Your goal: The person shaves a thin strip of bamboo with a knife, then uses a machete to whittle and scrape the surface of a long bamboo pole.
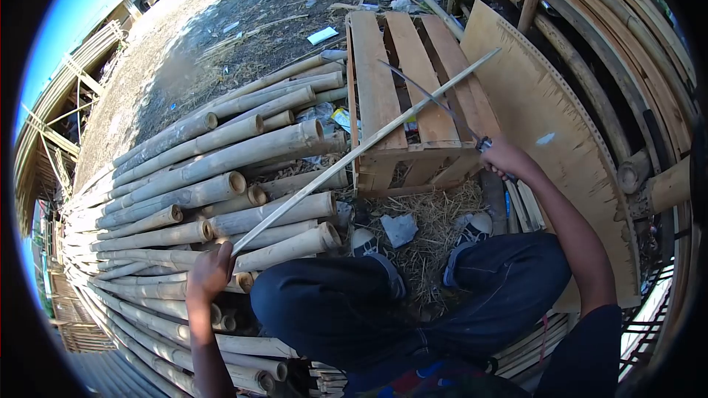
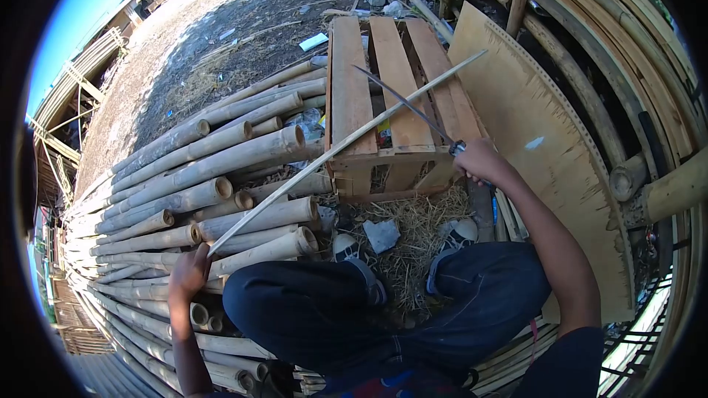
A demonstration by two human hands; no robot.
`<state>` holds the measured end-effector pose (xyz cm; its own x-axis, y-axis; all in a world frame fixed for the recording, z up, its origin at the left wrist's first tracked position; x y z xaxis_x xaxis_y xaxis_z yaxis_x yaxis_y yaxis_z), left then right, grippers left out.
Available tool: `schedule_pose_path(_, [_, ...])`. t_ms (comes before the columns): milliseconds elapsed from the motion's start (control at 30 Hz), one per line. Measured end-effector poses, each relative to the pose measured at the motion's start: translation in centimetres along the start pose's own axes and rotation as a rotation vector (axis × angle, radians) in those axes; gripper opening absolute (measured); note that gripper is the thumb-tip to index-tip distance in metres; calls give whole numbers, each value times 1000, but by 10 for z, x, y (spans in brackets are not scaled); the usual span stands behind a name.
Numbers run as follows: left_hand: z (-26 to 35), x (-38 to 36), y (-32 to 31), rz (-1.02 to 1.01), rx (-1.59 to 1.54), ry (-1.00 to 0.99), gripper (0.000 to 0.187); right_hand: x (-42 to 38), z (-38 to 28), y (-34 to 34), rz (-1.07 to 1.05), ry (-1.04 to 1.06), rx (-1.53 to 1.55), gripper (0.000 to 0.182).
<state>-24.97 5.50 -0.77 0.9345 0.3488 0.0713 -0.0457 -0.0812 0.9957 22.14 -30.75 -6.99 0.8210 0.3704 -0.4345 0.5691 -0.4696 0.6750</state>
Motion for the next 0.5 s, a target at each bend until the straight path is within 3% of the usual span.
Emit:
schedule_pose_path(67, [-10, -13, 4, -44, 38, 75, 18, 19, 12, 18, 112, -8, -89, 14])
schedule_pose_path(200, [-14, -28, 30, -61, 62, 149, 17, 46, 55, 46, 261, -108, 282, 10])
schedule_pose_path(367, [-21, -19, 20, -64, 40, 63, 17, 15, 37, 29, 101, -3, 267, 8])
schedule_pose_path(500, [-8, -17, 32, -85, 45, 104, 16, 18, 32, 22, 23, -64, 311, 10])
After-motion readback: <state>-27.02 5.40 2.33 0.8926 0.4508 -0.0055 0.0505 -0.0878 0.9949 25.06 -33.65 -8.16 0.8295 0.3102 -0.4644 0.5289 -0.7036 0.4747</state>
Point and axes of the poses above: each hand's wrist, its own x-axis towards the middle knuckle, its own y-axis out of the back of the hand, z = x × y, the point moved 3 cm from there along x, towards the middle knuckle, and after that the axes turned 6 degrees about z, right-handed, at the moved point
